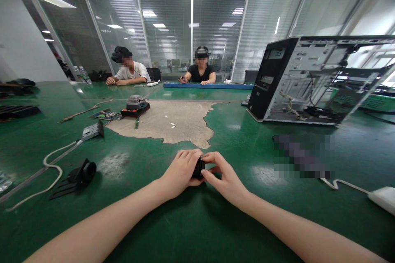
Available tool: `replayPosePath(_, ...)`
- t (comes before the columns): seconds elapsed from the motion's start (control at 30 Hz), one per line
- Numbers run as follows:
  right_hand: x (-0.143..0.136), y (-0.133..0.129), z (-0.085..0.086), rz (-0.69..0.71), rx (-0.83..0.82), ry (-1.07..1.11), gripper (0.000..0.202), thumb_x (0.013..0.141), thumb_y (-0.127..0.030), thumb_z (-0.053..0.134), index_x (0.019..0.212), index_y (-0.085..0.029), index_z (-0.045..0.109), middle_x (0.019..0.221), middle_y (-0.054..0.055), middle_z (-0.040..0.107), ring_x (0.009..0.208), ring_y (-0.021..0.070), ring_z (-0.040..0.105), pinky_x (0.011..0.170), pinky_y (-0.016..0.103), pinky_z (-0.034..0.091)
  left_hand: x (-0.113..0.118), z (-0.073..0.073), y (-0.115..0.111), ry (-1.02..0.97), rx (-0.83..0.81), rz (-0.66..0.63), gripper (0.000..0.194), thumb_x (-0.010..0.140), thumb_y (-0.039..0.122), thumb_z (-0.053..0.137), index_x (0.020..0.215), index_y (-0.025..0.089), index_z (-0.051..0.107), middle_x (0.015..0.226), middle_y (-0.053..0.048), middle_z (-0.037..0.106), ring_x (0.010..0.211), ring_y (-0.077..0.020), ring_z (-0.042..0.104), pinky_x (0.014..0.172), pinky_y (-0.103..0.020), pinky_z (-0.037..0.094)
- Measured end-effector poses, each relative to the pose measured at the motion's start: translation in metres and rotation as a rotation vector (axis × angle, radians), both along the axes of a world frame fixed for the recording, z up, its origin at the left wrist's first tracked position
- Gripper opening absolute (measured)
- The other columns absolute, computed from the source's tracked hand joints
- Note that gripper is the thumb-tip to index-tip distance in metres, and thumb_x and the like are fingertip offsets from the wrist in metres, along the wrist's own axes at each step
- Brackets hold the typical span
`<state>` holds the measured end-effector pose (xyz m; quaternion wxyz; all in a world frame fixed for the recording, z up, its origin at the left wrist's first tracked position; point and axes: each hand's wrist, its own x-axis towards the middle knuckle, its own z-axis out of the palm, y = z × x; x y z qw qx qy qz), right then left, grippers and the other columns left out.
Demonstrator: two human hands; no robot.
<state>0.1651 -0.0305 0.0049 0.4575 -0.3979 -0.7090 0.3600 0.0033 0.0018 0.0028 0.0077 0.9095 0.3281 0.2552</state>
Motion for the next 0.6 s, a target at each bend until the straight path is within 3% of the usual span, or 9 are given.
replayPosePath(0.1,0.0001,0.0003,-0.001,-0.019,0.043,-0.001,0.011,0.075,-0.021,0.051,0.086,-0.021,0.05,0.1,0.004,0.047,0.094,0.016,0.049,0.068,0.026,0.048,0.0002,-0.0005,-0.0002,-0.017,0.017,-0.004,0.058,0.063,0.02,0.061,0.113,0.018,0.031,0.111,-0.009,0.049,0.103,-0.0234,0.045,0.087,-0.04,0.035)
replayPosePath(0.37,-0.0015,0.0034,-0.0025,0.03,-0.164,0.032,0.025,0.075,-0.023,0.05,0.099,-0.02,0.045,0.095,0.004,0.053,0.085,0.0148,0.054,0.069,0.029,0.049,0.0013,0.0005,-0.0007,-0.021,0.012,0.004,0.058,0.063,0.021,0.06,0.113,0.019,0.032,0.11,-0.008,0.05,0.1,-0.0239,0.047,0.085,-0.04,0.036)
replayPosePath(0.6,-0.0006,-0.0005,0.0005,-0.026,0.05,-0.021,0.014,0.074,-0.021,0.051,0.088,-0.021,0.051,0.1,0.004,0.049,0.095,0.0164,0.05,0.07,0.027,0.048,0.0005,-0.0006,0.0001,-0.018,0.022,0.003,0.059,0.062,0.019,0.061,0.113,0.018,0.032,0.111,-0.008,0.049,0.101,-0.0233,0.047,0.086,-0.039,0.036)
